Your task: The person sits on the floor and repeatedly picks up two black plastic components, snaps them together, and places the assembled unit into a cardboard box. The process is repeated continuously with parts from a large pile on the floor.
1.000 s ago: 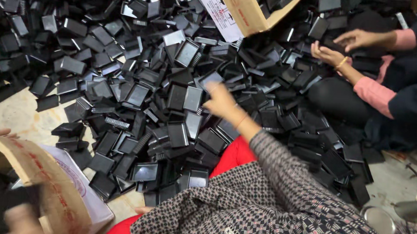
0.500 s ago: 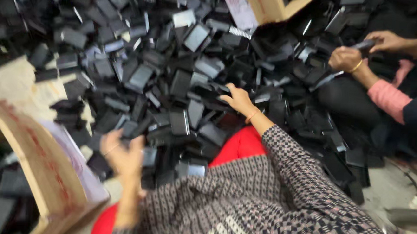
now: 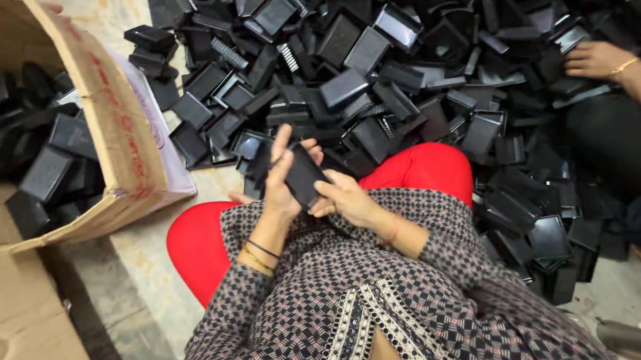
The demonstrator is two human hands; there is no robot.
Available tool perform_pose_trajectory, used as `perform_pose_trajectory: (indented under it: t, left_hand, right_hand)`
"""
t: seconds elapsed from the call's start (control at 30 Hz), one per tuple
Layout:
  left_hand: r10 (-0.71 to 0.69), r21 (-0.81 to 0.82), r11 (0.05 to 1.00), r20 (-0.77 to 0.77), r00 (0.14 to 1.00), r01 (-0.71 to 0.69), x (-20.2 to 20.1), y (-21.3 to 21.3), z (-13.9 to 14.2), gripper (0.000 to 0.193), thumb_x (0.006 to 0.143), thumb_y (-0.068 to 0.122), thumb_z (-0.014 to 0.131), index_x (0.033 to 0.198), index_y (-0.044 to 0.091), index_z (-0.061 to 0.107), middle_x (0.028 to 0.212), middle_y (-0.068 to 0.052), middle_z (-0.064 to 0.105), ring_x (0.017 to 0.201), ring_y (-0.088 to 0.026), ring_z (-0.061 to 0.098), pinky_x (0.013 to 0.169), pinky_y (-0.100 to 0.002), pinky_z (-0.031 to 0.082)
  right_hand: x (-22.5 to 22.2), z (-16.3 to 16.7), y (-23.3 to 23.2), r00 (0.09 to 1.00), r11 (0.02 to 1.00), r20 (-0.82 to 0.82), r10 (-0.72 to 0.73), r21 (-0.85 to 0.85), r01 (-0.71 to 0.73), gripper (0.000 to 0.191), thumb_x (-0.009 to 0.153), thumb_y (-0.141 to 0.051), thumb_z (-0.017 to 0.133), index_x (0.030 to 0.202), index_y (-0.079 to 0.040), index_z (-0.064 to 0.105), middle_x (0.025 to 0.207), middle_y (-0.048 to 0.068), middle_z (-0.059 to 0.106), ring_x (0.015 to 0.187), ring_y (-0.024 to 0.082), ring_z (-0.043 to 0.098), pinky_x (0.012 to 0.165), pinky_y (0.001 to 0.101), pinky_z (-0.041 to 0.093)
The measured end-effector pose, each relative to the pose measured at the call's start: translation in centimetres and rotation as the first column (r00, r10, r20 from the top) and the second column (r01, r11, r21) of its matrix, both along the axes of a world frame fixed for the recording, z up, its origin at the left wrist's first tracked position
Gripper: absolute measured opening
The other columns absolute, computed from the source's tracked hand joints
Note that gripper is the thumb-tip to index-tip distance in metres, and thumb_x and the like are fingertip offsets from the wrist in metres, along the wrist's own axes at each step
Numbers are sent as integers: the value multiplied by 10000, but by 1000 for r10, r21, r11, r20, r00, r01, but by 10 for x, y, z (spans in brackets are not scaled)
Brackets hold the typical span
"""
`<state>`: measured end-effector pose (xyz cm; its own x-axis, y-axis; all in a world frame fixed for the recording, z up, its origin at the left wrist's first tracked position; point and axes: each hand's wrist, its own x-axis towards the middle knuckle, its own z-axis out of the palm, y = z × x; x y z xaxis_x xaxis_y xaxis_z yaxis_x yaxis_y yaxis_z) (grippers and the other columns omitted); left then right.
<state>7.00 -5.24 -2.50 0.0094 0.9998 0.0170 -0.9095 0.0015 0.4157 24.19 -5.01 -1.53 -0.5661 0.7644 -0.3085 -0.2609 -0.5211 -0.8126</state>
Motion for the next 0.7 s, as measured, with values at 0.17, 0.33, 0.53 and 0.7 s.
perform_pose_trajectory:
  t: [0.17,0.33,0.53,0.7]
  left_hand:
    - [78,-186,977,-167,983,-109,-49,4,9,485,1024,99,619,1488,160,495,1272,-104,649,1133,-262,656,1005,-449,533]
    - [-86,-403,915,-145,986,21,-41,-11,2,470,989,383,576,1380,123,549,1255,-108,677,1091,-256,678,941,-428,563]
    - [-33,-532,843,-195,980,-78,-45,-9,11,877,925,759,367,1344,26,606,1226,-143,700,1046,-266,674,881,-403,549]
    - [-72,-350,931,-459,885,-106,-12,19,13,832,1002,684,383,1417,-14,563,1279,-106,677,1145,-206,647,1001,-343,519]
  right_hand:
    - [8,14,124,784,216,362,-505,932,-291,343,912,-175,756,1191,-16,637,1225,206,689,1172,396,652,1022,448,535]
    - [30,28,241,306,412,914,-265,394,-821,720,649,-274,838,1309,-158,574,1295,200,606,1252,415,539,1009,524,462]
    - [39,46,172,324,416,768,-553,591,-691,693,695,-487,856,1264,-174,616,1138,190,660,1118,407,599,962,561,445]
    - [-5,59,46,850,519,373,-371,842,-143,633,893,-423,787,1371,-55,594,1215,198,702,1094,370,705,946,403,529]
